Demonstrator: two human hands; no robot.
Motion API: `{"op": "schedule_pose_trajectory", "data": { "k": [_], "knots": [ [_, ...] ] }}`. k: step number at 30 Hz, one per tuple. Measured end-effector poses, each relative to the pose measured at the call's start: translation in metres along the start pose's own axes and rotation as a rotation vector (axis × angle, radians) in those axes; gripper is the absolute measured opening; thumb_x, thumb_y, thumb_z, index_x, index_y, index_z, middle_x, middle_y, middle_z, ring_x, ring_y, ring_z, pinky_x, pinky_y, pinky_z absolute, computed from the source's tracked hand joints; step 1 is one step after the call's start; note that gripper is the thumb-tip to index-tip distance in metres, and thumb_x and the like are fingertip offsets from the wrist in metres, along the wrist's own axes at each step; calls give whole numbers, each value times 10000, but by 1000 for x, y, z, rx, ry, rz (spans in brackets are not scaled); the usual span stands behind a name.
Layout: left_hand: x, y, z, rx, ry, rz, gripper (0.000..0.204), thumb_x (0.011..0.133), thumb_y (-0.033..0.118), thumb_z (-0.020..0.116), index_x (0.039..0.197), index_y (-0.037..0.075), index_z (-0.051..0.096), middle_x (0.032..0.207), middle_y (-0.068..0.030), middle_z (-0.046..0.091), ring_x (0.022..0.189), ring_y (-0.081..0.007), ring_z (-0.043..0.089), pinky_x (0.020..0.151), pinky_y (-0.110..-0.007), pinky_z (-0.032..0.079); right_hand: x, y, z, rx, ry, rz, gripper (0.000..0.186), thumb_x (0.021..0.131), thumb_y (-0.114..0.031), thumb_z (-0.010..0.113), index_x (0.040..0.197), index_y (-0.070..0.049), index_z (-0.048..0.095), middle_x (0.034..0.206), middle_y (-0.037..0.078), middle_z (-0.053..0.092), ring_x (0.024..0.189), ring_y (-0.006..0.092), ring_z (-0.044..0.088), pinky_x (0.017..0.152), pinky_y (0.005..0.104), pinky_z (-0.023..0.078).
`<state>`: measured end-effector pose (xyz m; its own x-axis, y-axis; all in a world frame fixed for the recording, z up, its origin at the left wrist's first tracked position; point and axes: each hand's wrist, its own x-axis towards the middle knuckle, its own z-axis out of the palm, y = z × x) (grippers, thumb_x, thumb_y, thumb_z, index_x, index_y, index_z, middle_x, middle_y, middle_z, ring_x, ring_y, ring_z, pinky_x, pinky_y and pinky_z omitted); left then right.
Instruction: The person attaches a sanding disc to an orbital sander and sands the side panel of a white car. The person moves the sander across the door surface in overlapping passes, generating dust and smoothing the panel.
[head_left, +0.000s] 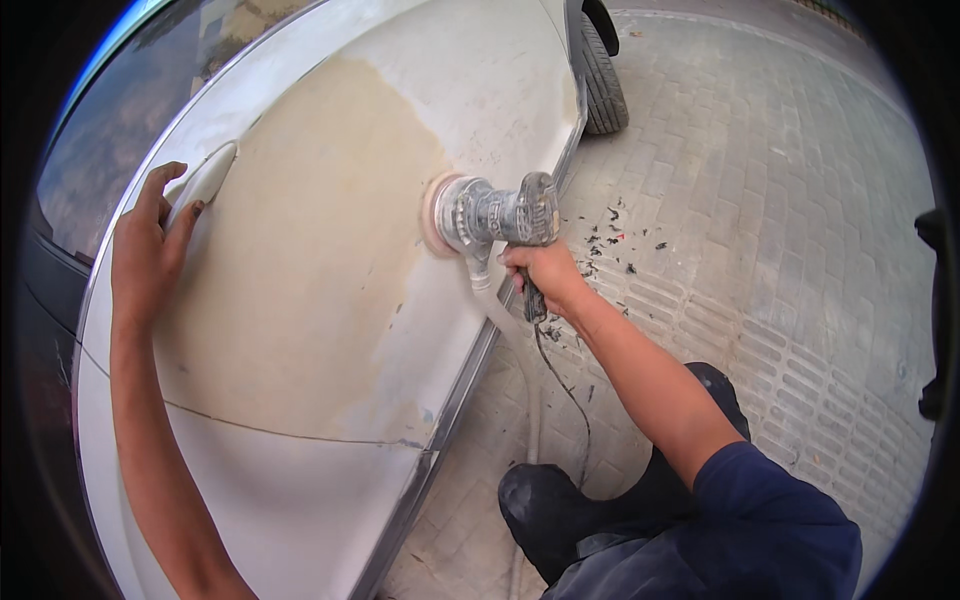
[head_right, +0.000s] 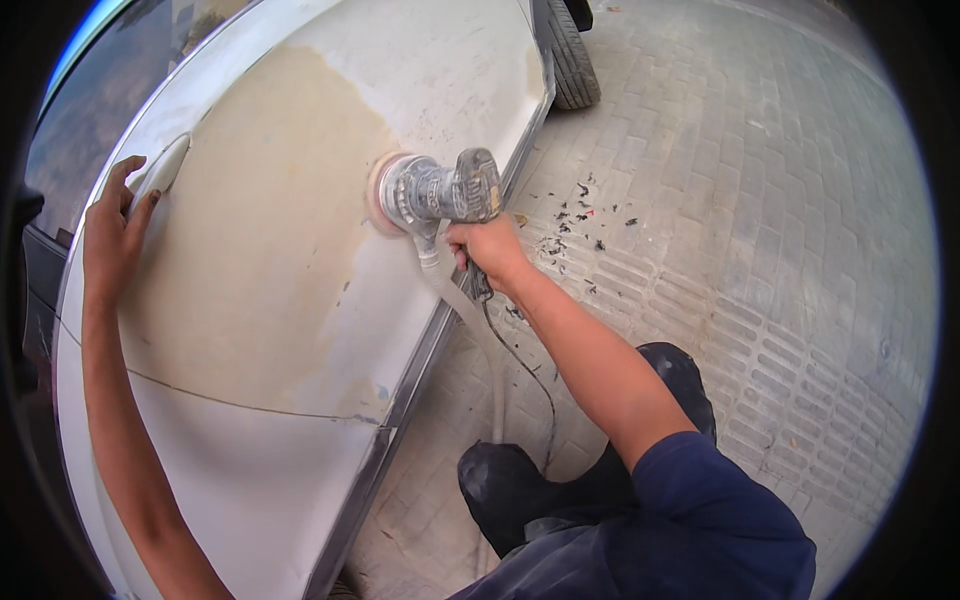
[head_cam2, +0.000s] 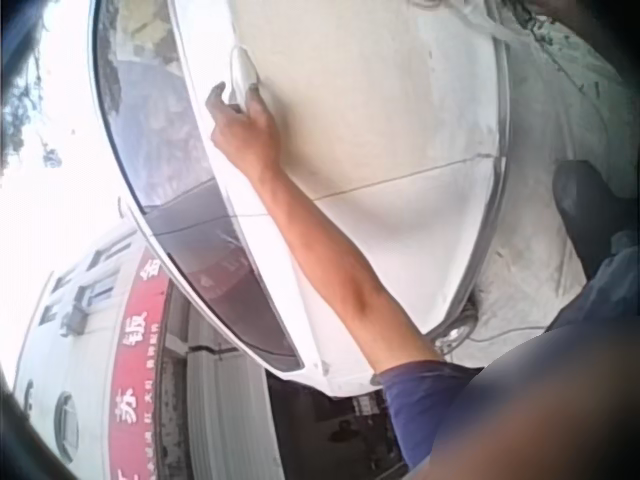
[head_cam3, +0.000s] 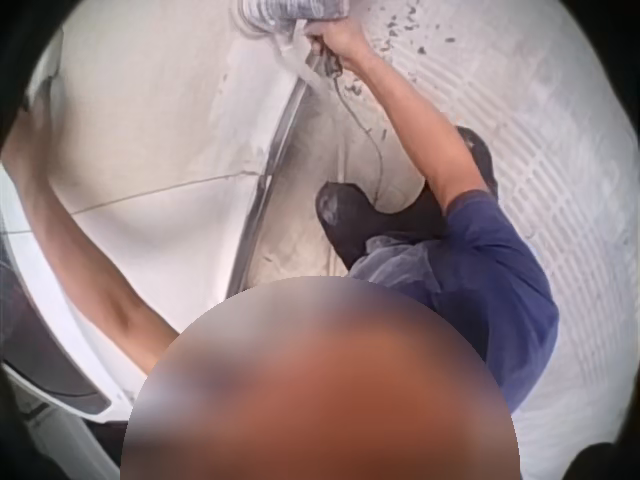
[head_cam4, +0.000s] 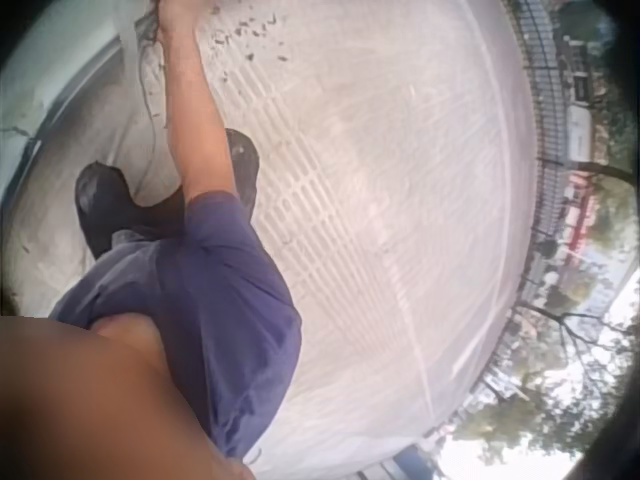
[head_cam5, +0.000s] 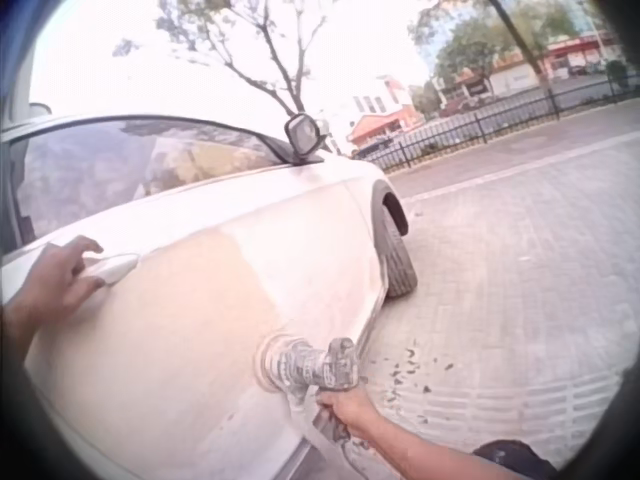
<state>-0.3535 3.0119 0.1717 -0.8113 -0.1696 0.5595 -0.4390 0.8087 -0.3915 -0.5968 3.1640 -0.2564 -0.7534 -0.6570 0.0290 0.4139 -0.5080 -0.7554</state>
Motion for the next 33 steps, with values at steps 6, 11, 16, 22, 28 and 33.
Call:
{"op": "schedule_pose_trajectory", "data": {
  "k": [6,11,16,22,28,33],
  "knots": [
    [-3,5,1,13,58,22,446,1058,174,766,1488,119,660,951,-215,793,772,-287,733,837,-409,588,-51,20,22,-63,-50,-2,93,861,76,742,887,7,685,757,74,680,535,170,610,492,340,497],
    [-6,6,-1,-39,40,-15,451,1059,146,762,1495,123,650,946,-208,791,774,-284,722,827,-408,583,16,-24,-6,-14,-17,-21,31,874,46,738,868,25,717,745,88,688,545,165,622,465,342,471],
    [-4,5,-7,-38,-30,-44,465,1087,166,727,1538,150,616,959,-207,796,821,-278,768,923,-414,600,9,-26,-10,-39,-8,14,50,869,50,739,860,16,703,740,82,681,536,172,617,473,347,480],
    [-5,3,-6,-15,11,8,462,1084,169,728,1532,148,617,1007,-222,798,841,-276,766,905,-430,598,-28,0,-2,-78,-50,-18,60,850,73,720,845,21,691,740,83,680,511,181,608,464,346,480],
    [-8,8,-9,-55,34,28,459,1078,147,725,1525,141,617,968,-211,772,777,-232,697,849,-412,574,17,-39,-17,-60,-31,-22,76,888,19,730,818,36,706,717,86,670,544,176,619,486,358,496],
    [-8,10,-15,-20,-24,-22,462,1080,146,723,1528,146,612,954,-206,773,763,-239,691,844,-404,574,-17,-27,-12,-159,-57,-21,46,858,27,730,820,26,704,716,82,676,554,172,628,489,347,481]
  ]
}}
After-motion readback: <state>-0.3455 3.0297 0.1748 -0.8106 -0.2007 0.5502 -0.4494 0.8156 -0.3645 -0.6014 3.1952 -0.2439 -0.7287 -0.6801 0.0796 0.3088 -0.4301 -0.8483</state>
